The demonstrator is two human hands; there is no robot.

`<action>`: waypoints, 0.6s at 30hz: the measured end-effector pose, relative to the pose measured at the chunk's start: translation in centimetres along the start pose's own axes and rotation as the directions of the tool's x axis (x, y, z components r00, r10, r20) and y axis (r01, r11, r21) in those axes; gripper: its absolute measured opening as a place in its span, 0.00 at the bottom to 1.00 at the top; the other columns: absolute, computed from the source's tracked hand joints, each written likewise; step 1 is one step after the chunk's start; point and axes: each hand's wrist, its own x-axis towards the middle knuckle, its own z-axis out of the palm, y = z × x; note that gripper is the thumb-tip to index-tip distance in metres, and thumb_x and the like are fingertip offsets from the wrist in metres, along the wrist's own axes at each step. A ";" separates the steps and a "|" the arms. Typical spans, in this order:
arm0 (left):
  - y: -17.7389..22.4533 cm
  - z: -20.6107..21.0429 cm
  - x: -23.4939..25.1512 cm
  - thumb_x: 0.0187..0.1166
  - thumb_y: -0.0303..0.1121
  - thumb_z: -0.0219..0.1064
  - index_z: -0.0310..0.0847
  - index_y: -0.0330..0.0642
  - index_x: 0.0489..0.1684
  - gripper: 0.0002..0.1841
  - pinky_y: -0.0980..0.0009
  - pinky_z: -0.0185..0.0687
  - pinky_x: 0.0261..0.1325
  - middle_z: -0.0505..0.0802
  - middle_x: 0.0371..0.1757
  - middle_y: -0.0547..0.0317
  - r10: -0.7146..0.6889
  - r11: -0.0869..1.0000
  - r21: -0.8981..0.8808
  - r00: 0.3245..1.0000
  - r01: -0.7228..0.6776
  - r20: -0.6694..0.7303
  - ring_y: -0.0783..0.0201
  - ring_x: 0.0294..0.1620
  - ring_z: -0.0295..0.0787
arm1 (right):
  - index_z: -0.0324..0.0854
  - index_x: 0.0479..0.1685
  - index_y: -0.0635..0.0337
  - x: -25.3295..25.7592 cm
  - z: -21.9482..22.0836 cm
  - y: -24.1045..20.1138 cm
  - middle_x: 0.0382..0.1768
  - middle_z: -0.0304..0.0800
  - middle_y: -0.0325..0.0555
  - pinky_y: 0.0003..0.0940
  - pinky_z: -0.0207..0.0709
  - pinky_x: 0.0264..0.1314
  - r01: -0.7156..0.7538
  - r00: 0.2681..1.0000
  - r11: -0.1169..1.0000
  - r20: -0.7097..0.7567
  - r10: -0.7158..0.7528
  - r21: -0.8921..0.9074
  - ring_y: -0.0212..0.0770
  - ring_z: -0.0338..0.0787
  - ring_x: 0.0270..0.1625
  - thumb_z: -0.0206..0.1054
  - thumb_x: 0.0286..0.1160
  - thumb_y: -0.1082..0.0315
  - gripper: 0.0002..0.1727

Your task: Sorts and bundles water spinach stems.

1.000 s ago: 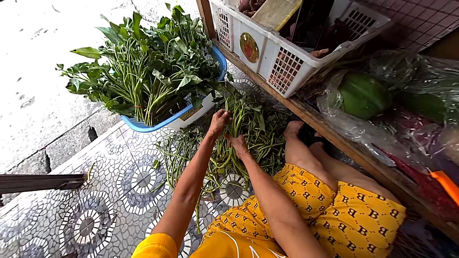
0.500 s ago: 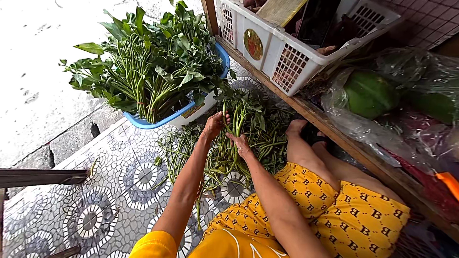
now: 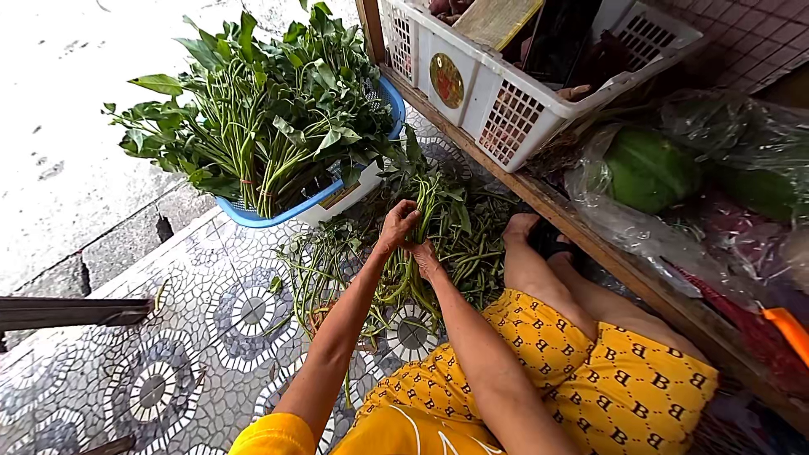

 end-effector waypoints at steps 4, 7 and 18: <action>0.3 0.1 -0.1 0.90 0.36 0.60 0.79 0.45 0.67 0.14 0.62 0.84 0.39 0.89 0.45 0.51 -0.023 0.999 0.026 1.000 0.023 -0.019 0.62 0.33 0.84 | 0.76 0.48 0.70 -0.1 0.0 -0.1 0.21 0.81 0.40 0.23 0.80 0.30 0.012 1.000 1.000 -0.011 -0.012 0.004 0.29 0.79 0.20 0.78 0.66 0.78 0.16; -0.3 -0.7 -0.4 0.89 0.35 0.61 0.79 0.46 0.65 0.12 0.64 0.83 0.38 0.88 0.45 0.52 -0.007 1.000 0.002 0.996 0.007 -0.089 0.63 0.32 0.82 | 0.78 0.53 0.72 -0.4 0.2 -0.4 0.32 0.83 0.46 0.27 0.81 0.39 0.005 1.000 0.998 -0.027 -0.007 -0.058 0.32 0.81 0.29 0.82 0.62 0.73 0.23; -0.8 -1.2 0.3 0.92 0.34 0.56 0.78 0.38 0.72 0.17 0.68 0.82 0.58 0.92 0.57 0.51 -0.125 0.976 -0.179 0.992 0.120 -0.021 0.67 0.52 0.87 | 0.74 0.70 0.74 -0.2 0.0 0.1 0.63 0.84 0.64 0.42 0.76 0.71 -0.031 0.999 0.991 -0.048 0.025 -0.129 0.47 0.83 0.64 0.85 0.61 0.69 0.37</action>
